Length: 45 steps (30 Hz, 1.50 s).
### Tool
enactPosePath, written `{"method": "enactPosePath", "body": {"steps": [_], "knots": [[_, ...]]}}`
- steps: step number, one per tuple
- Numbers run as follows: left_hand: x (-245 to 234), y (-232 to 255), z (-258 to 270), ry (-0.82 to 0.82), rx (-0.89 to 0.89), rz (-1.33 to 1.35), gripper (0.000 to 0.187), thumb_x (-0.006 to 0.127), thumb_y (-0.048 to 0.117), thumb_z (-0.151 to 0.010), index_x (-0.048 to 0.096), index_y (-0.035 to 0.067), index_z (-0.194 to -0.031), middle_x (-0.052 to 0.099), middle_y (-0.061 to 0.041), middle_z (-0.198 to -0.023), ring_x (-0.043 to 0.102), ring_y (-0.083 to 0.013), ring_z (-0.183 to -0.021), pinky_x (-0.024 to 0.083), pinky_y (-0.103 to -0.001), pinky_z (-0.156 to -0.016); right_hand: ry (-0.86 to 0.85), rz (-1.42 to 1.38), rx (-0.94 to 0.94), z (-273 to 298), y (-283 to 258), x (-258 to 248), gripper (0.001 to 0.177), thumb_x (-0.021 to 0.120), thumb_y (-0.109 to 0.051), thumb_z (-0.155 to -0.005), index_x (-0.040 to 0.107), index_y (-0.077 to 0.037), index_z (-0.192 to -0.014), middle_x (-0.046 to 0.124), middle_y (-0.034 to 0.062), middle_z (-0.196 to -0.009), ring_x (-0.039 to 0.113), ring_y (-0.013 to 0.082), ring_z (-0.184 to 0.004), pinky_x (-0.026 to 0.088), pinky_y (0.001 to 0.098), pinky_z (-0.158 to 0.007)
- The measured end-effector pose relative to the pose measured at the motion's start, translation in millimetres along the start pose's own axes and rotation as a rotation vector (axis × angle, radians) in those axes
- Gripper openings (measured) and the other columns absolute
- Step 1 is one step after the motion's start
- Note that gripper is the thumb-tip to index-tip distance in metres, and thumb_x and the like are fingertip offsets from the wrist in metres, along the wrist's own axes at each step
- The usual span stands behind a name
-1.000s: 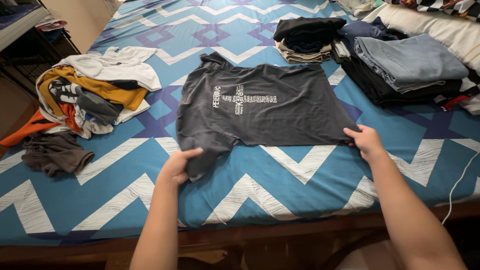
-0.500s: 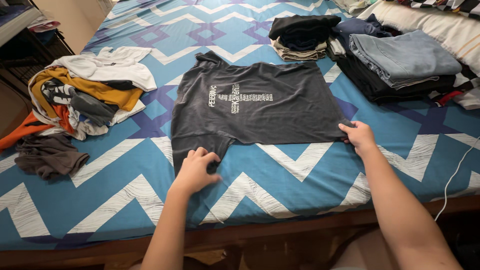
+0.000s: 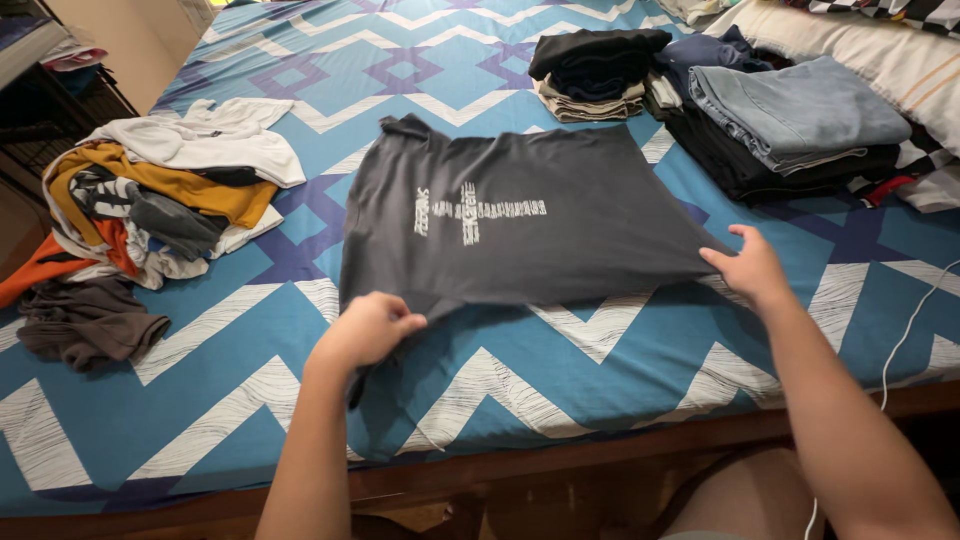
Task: The person picks up and folds a black t-shirt and a white t-shirt on a bed.
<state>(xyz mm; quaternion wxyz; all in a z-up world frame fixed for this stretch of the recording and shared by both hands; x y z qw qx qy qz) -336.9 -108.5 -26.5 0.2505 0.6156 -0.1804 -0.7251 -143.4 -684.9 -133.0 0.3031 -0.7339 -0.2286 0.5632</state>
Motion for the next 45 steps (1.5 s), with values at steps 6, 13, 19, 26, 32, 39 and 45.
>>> {"method": "enactPosePath", "body": {"steps": [6,13,19,26,32,39,45], "knots": [[5.9,-52.8,-46.1,0.195,-0.247,-0.056,0.055,0.066,0.052,-0.091,0.078,0.000,-0.105,0.077,-0.024,-0.102,0.073,-0.0379,-0.103,0.055,-0.045,-0.093,-0.220,0.413,0.140,27.6,-16.1,-21.3,0.094,0.087,-0.045,-0.074,0.048,-0.007,-0.150,0.068,0.0238,-0.129,0.070,0.0377,-0.113,0.054,0.0455,-0.096],[20.9,-125.8,-104.3,0.659,-0.461,-0.099,0.062,0.059,0.029,-0.097,0.040,0.010,-0.153,0.070,-0.030,-0.115,0.068,-0.0481,-0.107,0.053,-0.056,-0.090,0.021,0.548,-0.472,33.4,-103.6,44.7,0.069,0.075,-0.059,-0.080,0.066,-0.016,-0.132,0.066,0.0132,-0.130,0.061,0.0342,-0.121,0.050,0.0468,-0.102],[4.3,-147.4,-91.7,0.671,-0.537,0.017,0.069,0.066,0.040,-0.097,0.039,0.008,-0.152,0.068,-0.033,-0.113,0.065,-0.0498,-0.108,0.051,-0.054,-0.092,-0.042,0.179,-0.600,-4.4,-91.0,100.0,0.031,0.073,-0.034,-0.090,0.077,-0.012,-0.112,0.075,0.0103,-0.118,0.067,0.0300,-0.114,0.052,0.0397,-0.101],[16.9,-133.2,-26.7,0.382,-0.313,0.273,0.112,0.083,0.036,-0.071,0.023,0.014,-0.163,0.070,-0.025,-0.121,0.069,-0.0389,-0.113,0.052,-0.043,-0.099,-0.259,-0.065,-0.337,-15.5,0.4,7.2,0.036,0.069,-0.012,-0.085,0.074,-0.018,-0.120,0.067,0.0072,-0.139,0.063,0.0256,-0.125,0.047,0.0366,-0.104],[21.4,-118.5,4.9,-0.147,0.308,0.633,0.067,0.087,0.012,-0.073,0.063,-0.005,-0.133,0.064,-0.015,-0.122,0.055,-0.0266,-0.113,0.043,-0.040,-0.095,-0.369,0.036,-0.514,14.8,-15.7,-2.6,0.040,0.080,-0.003,-0.067,0.083,-0.012,-0.105,0.049,0.0175,-0.158,0.039,0.0360,-0.145,0.036,0.0438,-0.111],[-50.1,-86.3,-95.7,0.155,0.225,1.252,0.032,0.074,0.016,-0.084,0.065,0.008,-0.114,0.065,0.001,-0.099,0.062,-0.0103,-0.087,0.050,-0.026,-0.074,-0.286,-0.643,0.016,-70.6,-8.8,41.5,0.018,0.069,-0.016,-0.103,0.075,-0.001,-0.112,0.074,0.0071,-0.106,0.067,0.0192,-0.094,0.052,0.0351,-0.086],[-67.1,-96.1,-211.8,0.561,0.112,1.338,0.044,0.071,0.040,-0.089,0.062,0.019,-0.126,0.068,-0.006,-0.101,0.067,-0.0199,-0.090,0.056,-0.035,-0.081,0.050,-0.158,0.107,-136.1,-6.2,82.5,0.033,0.080,-0.028,-0.101,0.073,0.005,-0.100,0.072,0.0123,-0.088,0.062,0.0188,-0.079,0.051,0.0395,-0.072]]}}
Point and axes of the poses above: each hand's wrist, its own z-axis away from the middle knuckle, its own x-axis out of the palm, y = z × x, the point moved 3 cm from there along -z, towards the middle knuckle
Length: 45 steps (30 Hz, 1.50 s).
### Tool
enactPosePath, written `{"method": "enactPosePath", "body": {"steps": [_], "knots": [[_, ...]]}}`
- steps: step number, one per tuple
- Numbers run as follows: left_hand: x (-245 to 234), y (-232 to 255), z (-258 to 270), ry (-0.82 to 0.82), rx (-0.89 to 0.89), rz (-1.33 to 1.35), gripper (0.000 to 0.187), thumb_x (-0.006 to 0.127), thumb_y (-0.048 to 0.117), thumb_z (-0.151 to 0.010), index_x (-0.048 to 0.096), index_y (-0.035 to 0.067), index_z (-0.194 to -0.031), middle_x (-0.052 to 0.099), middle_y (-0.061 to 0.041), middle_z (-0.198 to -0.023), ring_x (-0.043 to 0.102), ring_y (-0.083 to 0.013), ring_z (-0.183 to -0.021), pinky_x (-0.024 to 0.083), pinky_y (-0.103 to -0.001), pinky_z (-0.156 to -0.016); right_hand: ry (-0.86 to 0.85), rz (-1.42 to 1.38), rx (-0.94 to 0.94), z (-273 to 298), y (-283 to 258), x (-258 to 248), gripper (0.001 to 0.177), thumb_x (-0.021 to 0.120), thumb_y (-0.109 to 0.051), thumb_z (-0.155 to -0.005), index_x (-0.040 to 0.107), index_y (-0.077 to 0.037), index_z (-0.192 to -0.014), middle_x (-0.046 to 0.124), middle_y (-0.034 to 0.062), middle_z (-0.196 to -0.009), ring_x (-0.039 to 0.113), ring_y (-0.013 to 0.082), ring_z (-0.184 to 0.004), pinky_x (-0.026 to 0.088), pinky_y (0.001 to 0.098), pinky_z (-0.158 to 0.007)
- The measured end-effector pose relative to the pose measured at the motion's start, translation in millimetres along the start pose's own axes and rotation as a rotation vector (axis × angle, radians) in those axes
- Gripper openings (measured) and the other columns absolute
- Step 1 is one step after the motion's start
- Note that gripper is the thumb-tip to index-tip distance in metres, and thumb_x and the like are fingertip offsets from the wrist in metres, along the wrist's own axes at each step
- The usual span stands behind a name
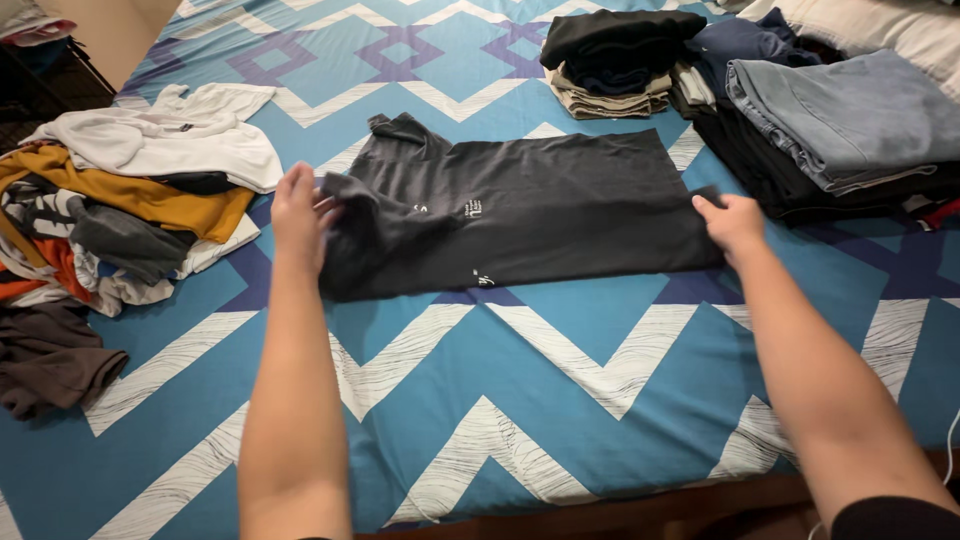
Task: The person picks up and folds a black t-shirt and a white t-shirt on a bed.
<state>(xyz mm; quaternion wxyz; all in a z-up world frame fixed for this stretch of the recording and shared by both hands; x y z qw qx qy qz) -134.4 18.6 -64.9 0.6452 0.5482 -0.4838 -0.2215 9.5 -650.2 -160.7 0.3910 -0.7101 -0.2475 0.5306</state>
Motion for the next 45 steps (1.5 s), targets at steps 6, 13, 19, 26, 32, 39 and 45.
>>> {"method": "enactPosePath", "body": {"steps": [6,13,19,26,32,39,45], "knots": [[-26.4,-22.0,55.4,0.323,-0.105,-1.528,0.069,0.076,0.067,-0.081,0.071,0.008,-0.116,0.062,-0.020,-0.123,0.057,-0.0427,-0.116,0.050,-0.050,-0.092,0.146,0.402,-0.063,5.3,5.7,0.2,0.051,0.082,-0.050,-0.089,0.076,0.001,-0.094,0.075,0.0218,-0.095,0.072,0.0365,-0.092,0.055,0.0454,-0.083],[0.4,-20.1,63.1,0.232,-0.168,-1.497,0.061,0.082,0.047,-0.085,0.060,0.006,-0.125,0.068,-0.022,-0.123,0.064,-0.0421,-0.117,0.053,-0.052,-0.095,0.091,0.690,-0.050,18.3,2.4,12.2,0.066,0.082,-0.057,-0.085,0.069,-0.001,-0.115,0.072,0.0258,-0.115,0.067,0.0458,-0.106,0.055,0.0536,-0.085],[-10.3,27.6,74.4,0.218,-0.299,-1.466,0.081,0.092,0.043,-0.074,0.052,0.004,-0.132,0.066,-0.021,-0.128,0.064,-0.0392,-0.119,0.054,-0.049,-0.094,0.023,0.586,-0.092,1.3,15.6,-26.3,0.085,0.092,-0.054,-0.072,0.059,0.003,-0.124,0.072,0.0276,-0.113,0.070,0.0431,-0.105,0.056,0.0469,-0.089],[-17.3,42.2,108.7,0.078,-0.361,-1.716,0.082,0.093,0.051,-0.070,0.061,0.007,-0.132,0.069,-0.016,-0.126,0.066,-0.0340,-0.119,0.057,-0.045,-0.094,-0.059,0.647,0.008,78.7,-2.1,-79.1,0.071,0.089,-0.053,-0.071,0.069,-0.005,-0.118,0.074,0.0209,-0.114,0.069,0.0384,-0.108,0.055,0.0480,-0.091],[55.9,5.1,181.1,0.117,0.642,-1.594,0.040,0.080,0.046,-0.080,0.071,0.007,-0.087,0.069,-0.013,-0.096,0.064,-0.0331,-0.094,0.049,-0.049,-0.086,0.226,0.491,-0.687,181.2,-94.9,-29.8,0.050,0.081,-0.042,-0.081,0.074,-0.009,-0.117,0.072,0.0151,-0.115,0.067,0.0344,-0.110,0.054,0.0459,-0.094],[173.1,-108.5,223.6,-0.519,0.676,-1.178,0.061,0.065,0.047,-0.091,0.061,0.008,-0.138,0.057,-0.019,-0.145,0.048,-0.0368,-0.138,0.037,-0.046,-0.114,-0.337,0.392,-0.877,241.9,-134.0,71.2,0.054,0.061,-0.042,-0.096,0.061,-0.016,-0.144,0.048,0.0208,-0.154,0.043,0.0369,-0.142,0.033,0.0469,-0.115],[137.0,-99.1,211.1,-0.686,0.529,-1.467,0.074,0.058,0.059,-0.091,0.049,0.015,-0.149,0.033,-0.019,-0.158,0.028,-0.0340,-0.147,0.020,-0.048,-0.118,-0.427,0.768,-0.739,205.4,-89.1,31.0,0.072,0.047,-0.064,-0.094,0.042,-0.026,-0.155,0.030,0.0138,-0.166,0.028,0.0278,-0.153,0.026,0.0471,-0.120]]}}
Point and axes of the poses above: each hand's wrist, its own z-axis away from the middle knuckle, its own x-axis out of the palm, y = z × x, the point moved 3 cm from there along -z, towards the middle knuckle
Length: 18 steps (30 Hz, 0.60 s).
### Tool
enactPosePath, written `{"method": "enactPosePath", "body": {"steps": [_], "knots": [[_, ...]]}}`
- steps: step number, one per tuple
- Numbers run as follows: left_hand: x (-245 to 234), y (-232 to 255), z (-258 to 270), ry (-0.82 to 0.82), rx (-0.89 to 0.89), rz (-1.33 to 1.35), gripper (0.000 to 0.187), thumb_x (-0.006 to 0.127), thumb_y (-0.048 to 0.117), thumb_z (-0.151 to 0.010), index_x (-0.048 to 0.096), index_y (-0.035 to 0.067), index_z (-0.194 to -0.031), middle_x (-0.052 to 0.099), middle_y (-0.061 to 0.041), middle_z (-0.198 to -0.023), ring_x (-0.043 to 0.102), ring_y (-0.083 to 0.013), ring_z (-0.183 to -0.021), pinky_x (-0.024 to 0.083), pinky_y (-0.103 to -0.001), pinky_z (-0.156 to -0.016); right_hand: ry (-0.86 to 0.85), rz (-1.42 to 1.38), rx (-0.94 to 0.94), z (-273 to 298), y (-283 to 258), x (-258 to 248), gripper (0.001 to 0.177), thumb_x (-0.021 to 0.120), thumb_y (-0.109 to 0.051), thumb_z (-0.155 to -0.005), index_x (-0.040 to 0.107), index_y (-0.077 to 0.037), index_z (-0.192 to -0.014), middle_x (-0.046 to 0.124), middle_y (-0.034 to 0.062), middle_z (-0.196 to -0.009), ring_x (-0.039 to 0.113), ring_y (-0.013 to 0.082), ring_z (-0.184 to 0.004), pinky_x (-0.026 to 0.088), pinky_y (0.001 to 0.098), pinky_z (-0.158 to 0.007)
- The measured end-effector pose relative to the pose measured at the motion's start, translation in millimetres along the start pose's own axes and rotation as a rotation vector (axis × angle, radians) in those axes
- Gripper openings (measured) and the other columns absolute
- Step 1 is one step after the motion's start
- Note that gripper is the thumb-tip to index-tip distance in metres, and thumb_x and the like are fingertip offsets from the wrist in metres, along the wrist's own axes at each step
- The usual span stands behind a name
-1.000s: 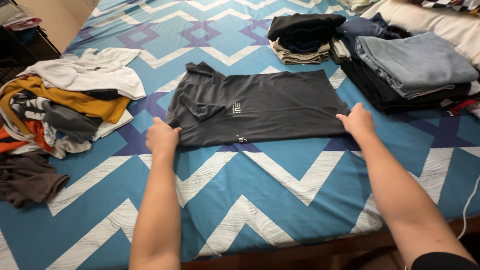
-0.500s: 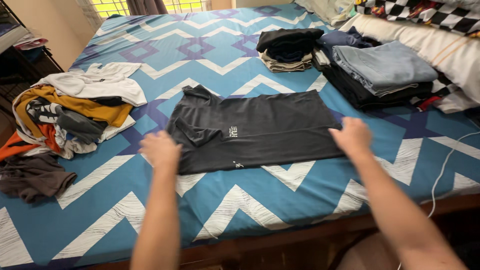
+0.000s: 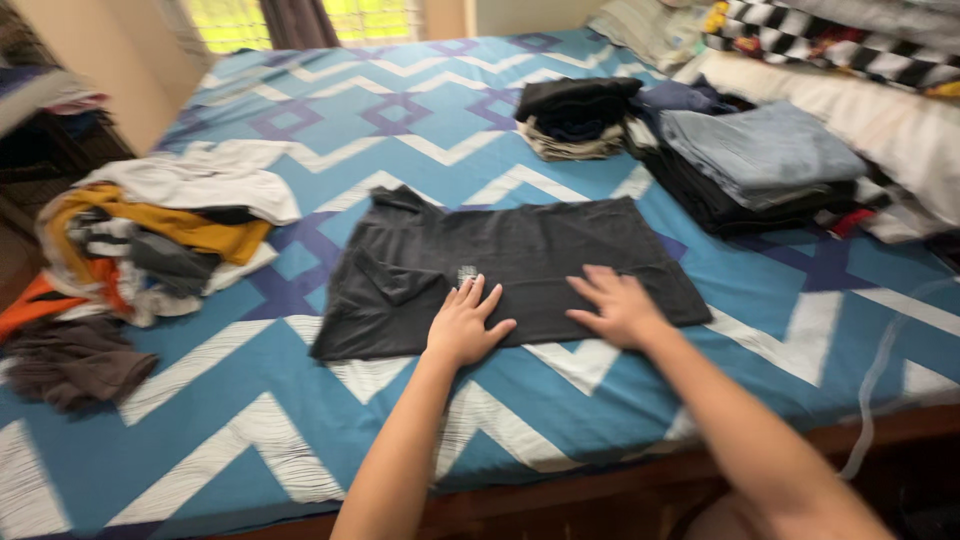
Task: The person picks up and folds a black t-shirt and a white t-shirt on a bed.
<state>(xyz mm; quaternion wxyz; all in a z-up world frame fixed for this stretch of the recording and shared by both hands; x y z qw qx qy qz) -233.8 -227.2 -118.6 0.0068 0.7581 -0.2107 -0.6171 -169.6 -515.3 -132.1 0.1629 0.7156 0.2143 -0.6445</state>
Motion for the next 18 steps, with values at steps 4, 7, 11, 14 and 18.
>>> {"method": "enactPosePath", "body": {"steps": [4,7,11,14,18], "knots": [[-18.7,-45.9,27.1,0.131,-0.037,0.024,0.065,0.059,0.052,-0.093,0.055,0.011,-0.144,0.043,-0.016,-0.158,0.036,-0.0318,-0.147,0.027,-0.047,-0.118,-0.041,-0.044,0.197,12.7,55.2,2.6,0.076,0.047,-0.067,-0.092,0.033,-0.031,-0.158,0.020,0.0059,-0.169,0.017,0.0235,-0.156,0.013,0.0508,-0.123],[-25.8,-78.0,41.7,0.218,-0.154,0.182,0.053,0.055,0.043,-0.097,0.062,0.014,-0.141,0.058,-0.011,-0.152,0.051,-0.0269,-0.143,0.038,-0.041,-0.120,-0.083,-0.049,0.294,15.5,76.0,9.5,0.077,0.046,-0.069,-0.092,0.030,-0.034,-0.159,0.016,0.0043,-0.170,0.012,0.0207,-0.157,0.008,0.0503,-0.124],[-38.6,-106.9,60.4,0.161,-0.456,0.051,0.052,0.059,0.046,-0.094,0.069,0.013,-0.133,0.066,-0.013,-0.138,0.057,-0.0276,-0.136,0.042,-0.040,-0.118,-0.065,-0.058,0.300,12.5,82.3,17.9,0.078,0.046,-0.069,-0.091,0.030,-0.035,-0.159,0.017,0.0025,-0.170,0.012,0.0190,-0.157,0.007,0.0496,-0.125],[-49.9,-118.2,64.1,0.280,-0.425,-0.103,0.070,0.066,0.052,-0.088,0.060,0.002,-0.137,0.052,-0.015,-0.150,0.043,-0.0302,-0.143,0.030,-0.045,-0.120,-0.085,-0.035,0.306,13.7,85.5,25.2,0.078,0.046,-0.069,-0.091,0.029,-0.035,-0.159,0.016,0.0021,-0.171,0.012,0.0189,-0.158,0.007,0.0502,-0.125],[-50.5,-123.5,59.7,0.245,-0.522,-0.053,0.080,0.062,0.060,-0.086,0.053,0.004,-0.144,0.044,-0.013,-0.156,0.034,-0.0288,-0.148,0.024,-0.042,-0.121,-0.072,-0.003,0.278,11.0,92.7,27.9,0.078,0.046,-0.068,-0.092,0.027,-0.034,-0.160,0.016,0.0029,-0.170,0.012,0.0196,-0.157,0.008,0.0513,-0.124]]}}
Point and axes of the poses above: each hand's wrist, its own z-axis away from the middle knuckle, its own x-axis out of the palm, y = z × x, the point moved 3 cm from there along -z, towards the middle knuckle
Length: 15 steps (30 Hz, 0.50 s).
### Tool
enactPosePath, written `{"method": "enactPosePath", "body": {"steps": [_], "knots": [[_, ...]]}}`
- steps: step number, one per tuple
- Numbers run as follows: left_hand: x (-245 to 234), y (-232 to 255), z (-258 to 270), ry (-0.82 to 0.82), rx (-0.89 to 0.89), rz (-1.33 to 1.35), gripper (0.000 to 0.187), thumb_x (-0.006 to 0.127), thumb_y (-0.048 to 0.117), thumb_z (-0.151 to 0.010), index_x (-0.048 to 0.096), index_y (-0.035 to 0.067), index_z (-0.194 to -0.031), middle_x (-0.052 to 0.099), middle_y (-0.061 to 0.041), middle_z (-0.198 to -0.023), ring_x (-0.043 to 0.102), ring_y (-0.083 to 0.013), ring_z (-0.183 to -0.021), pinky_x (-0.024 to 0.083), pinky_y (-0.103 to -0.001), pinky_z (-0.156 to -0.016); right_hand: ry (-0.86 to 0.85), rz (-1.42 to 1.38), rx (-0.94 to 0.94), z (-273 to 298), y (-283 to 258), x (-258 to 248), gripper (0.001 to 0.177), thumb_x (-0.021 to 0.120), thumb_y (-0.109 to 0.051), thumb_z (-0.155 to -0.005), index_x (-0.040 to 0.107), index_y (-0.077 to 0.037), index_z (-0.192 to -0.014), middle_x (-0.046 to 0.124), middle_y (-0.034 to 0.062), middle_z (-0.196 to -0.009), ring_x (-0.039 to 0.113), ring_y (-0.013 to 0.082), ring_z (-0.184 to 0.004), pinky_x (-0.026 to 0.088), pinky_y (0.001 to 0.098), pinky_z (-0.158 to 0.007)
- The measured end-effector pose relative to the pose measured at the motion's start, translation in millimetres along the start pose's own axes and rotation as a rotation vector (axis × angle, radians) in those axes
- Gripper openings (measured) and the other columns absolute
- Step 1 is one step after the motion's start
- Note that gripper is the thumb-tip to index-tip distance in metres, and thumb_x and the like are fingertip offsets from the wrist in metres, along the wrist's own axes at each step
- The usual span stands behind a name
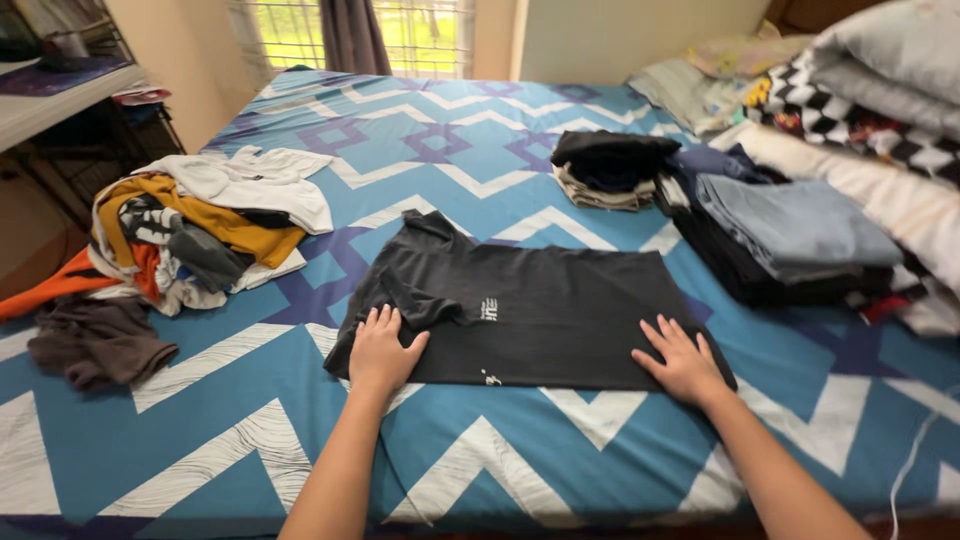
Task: The person picks up and folds a black t-shirt and a white t-shirt on a bed.
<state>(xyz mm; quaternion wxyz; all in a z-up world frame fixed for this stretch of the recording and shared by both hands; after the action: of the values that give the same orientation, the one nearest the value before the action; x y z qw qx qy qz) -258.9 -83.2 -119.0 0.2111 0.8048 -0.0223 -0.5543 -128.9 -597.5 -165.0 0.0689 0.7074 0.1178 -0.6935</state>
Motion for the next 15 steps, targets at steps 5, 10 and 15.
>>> {"method": "enactPosePath", "body": {"steps": [5,10,15], "knots": [[1.8,-3.2,-6.2,-0.036,-0.026,-0.068,0.082,0.058,0.062,-0.088,0.050,0.006,-0.147,0.041,-0.012,-0.159,0.031,-0.0289,-0.150,0.022,-0.043,-0.123,0.028,0.014,-0.030,0.9,4.9,10.1,0.078,0.046,-0.068,-0.091,0.026,-0.035,-0.160,0.017,0.0021,-0.170,0.013,0.0192,-0.157,0.009,0.0513,-0.124],[3.2,-3.8,-9.3,-0.072,-0.009,-0.094,0.086,0.054,0.064,-0.089,0.044,0.004,-0.150,0.036,-0.013,-0.161,0.027,-0.0300,-0.150,0.018,-0.044,-0.122,0.015,-0.012,-0.027,0.8,13.3,18.2,0.078,0.044,-0.069,-0.091,0.026,-0.036,-0.159,0.015,0.0012,-0.170,0.012,0.0187,-0.157,0.007,0.0537,-0.123],[0.8,-3.5,-2.1,-0.081,-0.015,-0.140,0.087,0.050,0.067,-0.093,0.042,0.004,-0.152,0.036,-0.013,-0.162,0.024,-0.0302,-0.154,0.012,-0.049,-0.125,-0.049,-0.075,0.100,-3.6,3.3,15.9,0.077,0.041,-0.071,-0.091,0.028,-0.039,-0.159,0.013,0.0017,-0.172,0.009,0.0206,-0.159,0.005,0.0616,-0.123]]}}
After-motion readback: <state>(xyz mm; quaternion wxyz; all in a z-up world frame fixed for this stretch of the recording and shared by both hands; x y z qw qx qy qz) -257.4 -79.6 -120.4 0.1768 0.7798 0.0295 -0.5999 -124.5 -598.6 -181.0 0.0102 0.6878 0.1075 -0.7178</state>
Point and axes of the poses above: each hand's wrist, its own z-axis away from the middle knuckle, its own x-axis out of the palm, y = z × x, the point moved 3 cm from there along -z, towards the middle knuckle
